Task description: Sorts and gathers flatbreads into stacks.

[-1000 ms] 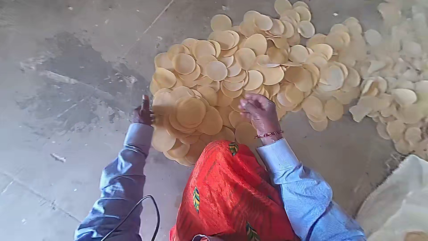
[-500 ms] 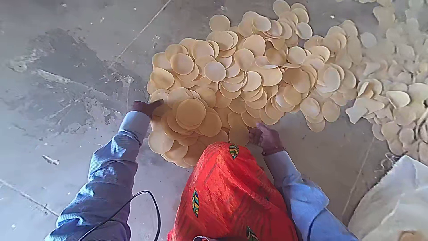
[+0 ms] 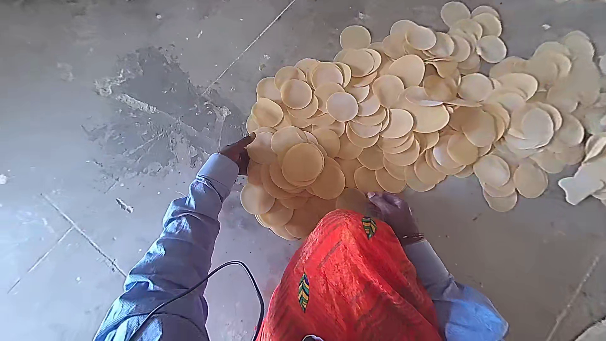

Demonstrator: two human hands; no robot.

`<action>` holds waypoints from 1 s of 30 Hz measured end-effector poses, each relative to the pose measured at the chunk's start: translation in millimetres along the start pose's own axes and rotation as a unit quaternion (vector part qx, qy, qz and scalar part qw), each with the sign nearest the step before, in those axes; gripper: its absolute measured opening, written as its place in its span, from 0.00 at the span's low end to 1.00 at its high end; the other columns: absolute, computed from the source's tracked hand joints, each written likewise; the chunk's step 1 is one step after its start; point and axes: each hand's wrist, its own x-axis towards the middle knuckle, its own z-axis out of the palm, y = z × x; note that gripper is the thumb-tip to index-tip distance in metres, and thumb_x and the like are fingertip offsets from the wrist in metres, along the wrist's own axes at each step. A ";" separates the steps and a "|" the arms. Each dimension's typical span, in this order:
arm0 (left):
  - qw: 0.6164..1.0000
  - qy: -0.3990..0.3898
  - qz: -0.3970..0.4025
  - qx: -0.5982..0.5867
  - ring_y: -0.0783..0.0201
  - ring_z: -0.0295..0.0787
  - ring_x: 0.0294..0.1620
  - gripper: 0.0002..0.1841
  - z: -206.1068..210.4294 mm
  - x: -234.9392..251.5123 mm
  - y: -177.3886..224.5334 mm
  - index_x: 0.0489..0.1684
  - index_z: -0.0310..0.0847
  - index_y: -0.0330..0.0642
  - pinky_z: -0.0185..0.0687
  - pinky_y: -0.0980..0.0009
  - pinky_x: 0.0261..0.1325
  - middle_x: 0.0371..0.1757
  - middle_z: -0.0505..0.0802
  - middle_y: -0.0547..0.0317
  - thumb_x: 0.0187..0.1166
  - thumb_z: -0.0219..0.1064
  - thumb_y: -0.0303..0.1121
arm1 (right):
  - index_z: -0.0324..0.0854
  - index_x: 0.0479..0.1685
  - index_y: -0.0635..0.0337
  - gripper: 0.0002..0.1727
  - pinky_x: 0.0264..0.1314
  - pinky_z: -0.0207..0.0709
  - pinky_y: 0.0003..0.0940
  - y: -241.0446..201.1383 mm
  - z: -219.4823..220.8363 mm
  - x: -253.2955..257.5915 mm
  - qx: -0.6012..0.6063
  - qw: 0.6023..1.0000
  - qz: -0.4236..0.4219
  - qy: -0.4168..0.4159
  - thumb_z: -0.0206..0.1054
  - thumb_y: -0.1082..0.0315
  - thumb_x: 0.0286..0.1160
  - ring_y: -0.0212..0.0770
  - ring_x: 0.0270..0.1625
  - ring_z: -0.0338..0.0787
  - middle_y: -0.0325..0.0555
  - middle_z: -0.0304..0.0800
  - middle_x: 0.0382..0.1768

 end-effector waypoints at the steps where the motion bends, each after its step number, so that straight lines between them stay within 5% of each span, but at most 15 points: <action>1: 1.000 -0.019 -0.014 0.008 0.49 0.88 0.62 0.39 3.2 -3.3 1.1 0.75 0.73 0.40 0.84 0.49 0.64 0.65 0.88 0.42 0.85 0.48 0.68 | 0.81 0.61 0.70 0.17 0.49 0.85 0.33 -2.9 -0.5 -2.0 0.049 0.998 0.037 -0.004 0.62 0.63 0.90 0.37 0.44 0.90 0.53 0.90 0.48; 5: 0.995 -0.090 0.022 -0.022 0.52 0.87 0.67 0.44 3.7 -3.8 -4.4 0.80 0.71 0.42 0.83 0.49 0.68 0.68 0.88 0.45 0.85 0.37 0.72 | 0.80 0.63 0.65 0.19 0.44 0.90 0.34 -12.9 -0.8 4.2 0.195 0.977 0.067 -0.060 0.54 0.58 0.94 0.41 0.42 0.95 0.49 0.94 0.47; 8: 0.989 -0.122 0.040 -0.067 0.58 0.93 0.56 0.44 0.8 -8.1 -8.5 0.69 0.78 0.43 0.89 0.54 0.59 0.55 0.93 0.52 0.83 0.35 0.73 | 0.77 0.76 0.63 0.22 0.59 0.86 0.39 -40.0 9.0 2.5 0.015 0.977 -0.179 -0.119 0.61 0.63 0.89 0.41 0.58 0.92 0.51 0.89 0.65; 10: 0.981 -0.154 0.068 -0.093 0.62 0.92 0.59 0.40 3.7 -13.2 -13.7 0.71 0.77 0.46 0.88 0.56 0.62 0.56 0.94 0.56 0.86 0.36 0.71 | 0.67 0.88 0.53 0.32 0.81 0.75 0.51 -70.1 21.7 3.5 -0.128 0.945 -0.244 -0.174 0.61 0.53 0.87 0.47 0.81 0.79 0.49 0.74 0.84; 12: 0.968 -0.183 0.111 -0.132 0.66 0.92 0.59 0.34 11.0 -12.8 -20.8 0.71 0.76 0.49 0.89 0.60 0.62 0.56 0.94 0.60 0.88 0.41 0.66 | 0.55 0.95 0.45 0.40 0.89 0.58 0.64 -96.1 41.7 -0.1 -0.226 0.926 -0.216 -0.210 0.61 0.44 0.86 0.59 0.93 0.59 0.55 0.53 0.94; 16: 0.935 -0.223 0.205 -0.186 0.69 0.92 0.58 0.25 34.1 -15.2 -32.7 0.71 0.75 0.52 0.89 0.65 0.62 0.55 0.94 0.62 0.92 0.44 0.56 | 0.40 0.99 0.36 0.49 0.86 0.52 0.75 -110.9 76.1 6.7 -0.321 0.905 -0.137 -0.244 0.59 0.33 0.82 0.77 0.93 0.46 0.71 0.35 0.95; 21: 0.944 -0.136 0.195 -0.228 0.69 0.95 0.48 0.20 72.2 -50.5 -43.5 0.63 0.77 0.49 0.92 0.67 0.53 0.45 0.96 0.62 0.96 0.40 0.45 | 0.36 0.99 0.32 0.54 0.84 0.49 0.79 -117.7 85.6 3.0 -0.361 0.888 -0.103 -0.266 0.60 0.26 0.75 0.83 0.91 0.42 0.77 0.27 0.93; 26: 0.919 -0.236 0.181 -0.259 0.62 0.94 0.48 0.28 79.9 -76.0 -37.4 0.63 0.79 0.44 0.91 0.60 0.53 0.46 0.95 0.53 0.94 0.37 0.53 | 0.29 0.99 0.38 0.59 0.81 0.59 0.75 -145.3 83.8 -23.6 -0.311 0.900 -0.127 -0.277 0.61 0.27 0.75 0.81 0.89 0.53 0.78 0.24 0.93; 30: 0.930 -0.165 0.286 -0.160 0.74 0.92 0.40 0.19 97.5 -143.2 11.8 0.49 0.79 0.49 0.90 0.73 0.45 0.37 0.93 0.67 0.95 0.37 0.34 | 0.34 0.99 0.37 0.62 0.80 0.54 0.81 -166.7 66.5 -59.1 -0.239 0.935 -0.185 -0.185 0.67 0.26 0.68 0.85 0.89 0.49 0.81 0.31 0.92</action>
